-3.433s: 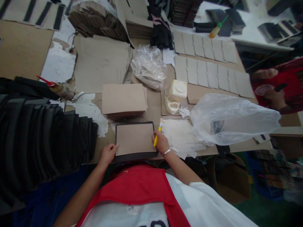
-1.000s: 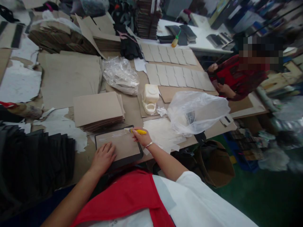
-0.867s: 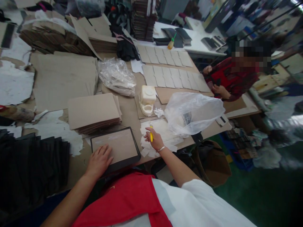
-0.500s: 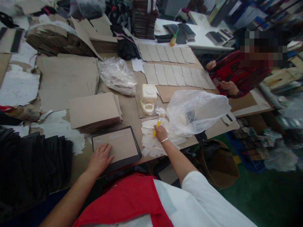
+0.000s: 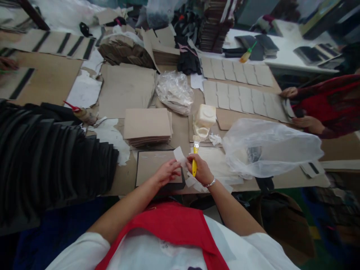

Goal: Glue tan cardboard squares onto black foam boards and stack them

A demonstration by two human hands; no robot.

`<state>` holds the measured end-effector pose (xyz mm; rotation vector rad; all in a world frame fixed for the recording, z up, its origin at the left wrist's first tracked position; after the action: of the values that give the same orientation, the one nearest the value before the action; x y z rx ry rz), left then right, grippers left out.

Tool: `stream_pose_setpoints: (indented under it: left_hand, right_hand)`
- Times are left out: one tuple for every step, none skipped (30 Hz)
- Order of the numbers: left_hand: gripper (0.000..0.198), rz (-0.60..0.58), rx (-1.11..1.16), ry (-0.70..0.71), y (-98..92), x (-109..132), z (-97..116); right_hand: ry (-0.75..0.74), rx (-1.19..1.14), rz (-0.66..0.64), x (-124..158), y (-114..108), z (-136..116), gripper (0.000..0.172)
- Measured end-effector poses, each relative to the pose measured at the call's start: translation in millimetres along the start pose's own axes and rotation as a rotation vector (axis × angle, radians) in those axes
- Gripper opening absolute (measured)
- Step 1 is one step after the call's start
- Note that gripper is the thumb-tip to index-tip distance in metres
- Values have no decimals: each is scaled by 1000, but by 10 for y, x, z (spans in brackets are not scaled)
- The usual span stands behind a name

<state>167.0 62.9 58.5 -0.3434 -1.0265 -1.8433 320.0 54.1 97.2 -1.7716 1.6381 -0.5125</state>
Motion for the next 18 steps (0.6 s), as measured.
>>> stream_pose_setpoints:
  left_hand:
    - [51,8,107,20,-37,1,24]
    - [46,50,183,55,-117,13,48]
    - [42,117,237,94,-229,39,67]
    - [39,196,275,127,-362,74,76]
    - [37,272,302,148,-501,116,77]
    - [36,339,321,163,-636,159,73]
    - [35,392,331,175,-762,200,69]
    - [33,433,329,184,-876,234,66]
    - [31,461,309,192,-976,259,67]
    - [29,484,266,201,-1065,275,74]
    - [27,509,193,210,-1146,284,89]
    - [25,541,84,220,-1224,288,112]
    - [23,578,-60,233,-1296,288,144]
    - [23,618,-230,254,-1362,285,189]
    - [25,658,-408,287,-1419,281,242]
    - [27,695,-578,326,-1465,276,298]
    - [28,729,-720,362,-1503,269,351]
    - [29,759,-827,387,-1535,259,394]
  right_hand:
    - [-13,-28,-44,-12,42,-82,17]
    - [-19,-46,-87,-19,88,-137,18]
    - [-15,-57,-125,-23,138,-165,19]
    - [-5,-64,-157,-27,190,-167,20]
    - [10,-67,-184,-30,243,-149,22]
    - [25,-66,-203,-37,295,-116,24]
    - [38,-60,-214,-48,344,-74,25]
    - [50,-48,-213,-66,389,-28,26]
    - [63,-33,-203,-93,429,21,26]
    - [77,-16,-185,-128,467,69,26]
    - [95,3,-159,-171,502,115,26]
    - [118,26,-127,-220,535,159,25]
    - [146,50,-95,-272,569,200,25]
    - [176,76,-66,-325,606,239,25]
    - [206,103,-45,-375,644,273,25]
    - [231,128,-33,-421,685,304,26]
    - [251,149,-29,-459,727,331,26]
    - [266,164,-31,-490,768,355,26]
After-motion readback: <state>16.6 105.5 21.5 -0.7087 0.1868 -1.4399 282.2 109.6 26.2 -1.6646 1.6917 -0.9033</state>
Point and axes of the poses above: each hand's wrist, its own x-axis away from the middle knuckle, its own y-axis out of the palm, z = x × y, the point moved 4 cm from there along -x, towards the middle knuckle
